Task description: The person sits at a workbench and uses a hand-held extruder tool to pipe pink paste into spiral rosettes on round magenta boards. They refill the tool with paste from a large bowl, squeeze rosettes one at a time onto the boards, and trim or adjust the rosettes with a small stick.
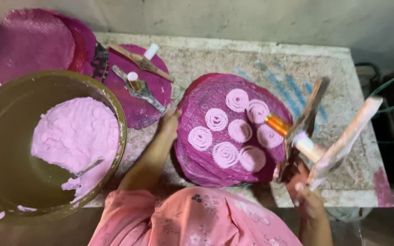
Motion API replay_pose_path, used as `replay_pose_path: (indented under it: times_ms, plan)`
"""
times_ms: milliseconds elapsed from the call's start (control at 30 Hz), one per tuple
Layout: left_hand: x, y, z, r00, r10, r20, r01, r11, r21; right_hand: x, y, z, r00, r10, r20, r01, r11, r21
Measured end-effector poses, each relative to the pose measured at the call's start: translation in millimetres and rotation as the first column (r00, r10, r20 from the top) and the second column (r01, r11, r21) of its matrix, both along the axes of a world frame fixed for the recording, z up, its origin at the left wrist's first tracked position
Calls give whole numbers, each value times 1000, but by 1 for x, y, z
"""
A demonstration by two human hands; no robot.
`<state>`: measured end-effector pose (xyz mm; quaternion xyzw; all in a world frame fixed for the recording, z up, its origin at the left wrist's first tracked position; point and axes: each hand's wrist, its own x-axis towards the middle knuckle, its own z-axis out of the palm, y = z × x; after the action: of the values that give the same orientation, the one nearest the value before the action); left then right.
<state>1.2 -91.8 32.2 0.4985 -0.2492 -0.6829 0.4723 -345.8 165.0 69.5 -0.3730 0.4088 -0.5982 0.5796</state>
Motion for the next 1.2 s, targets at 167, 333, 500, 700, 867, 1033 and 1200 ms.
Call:
replay_pose_path:
  times_ms: [167,333,500,700,867,1033,1200]
  plan:
    - [-10,101,-30,860,365,357,-317,930,-187,7,-25,-4,996,76,53,-81,993,91]
    - [17,109,-11,909,206,364,-116,960,-253,28,-38,9,989,142,41,-144,988,56]
    - [15,85,-28,914,23,405,76,971,-228,44,-40,25,979,200,-47,-195,976,101]
    - [-4,120,-57,826,222,518,-61,949,-309,41,-49,25,945,259,-200,-199,940,277]
    - [25,64,1,907,260,331,34,739,-673,38,-66,22,840,542,-37,-493,789,368]
    - [11,24,71,291,-694,-659,148,713,-685,44,-83,27,643,760,96,-685,515,515]
    - [-7,7,81,337,-710,-618,136,686,-715,23,-113,59,643,766,23,-573,461,678]
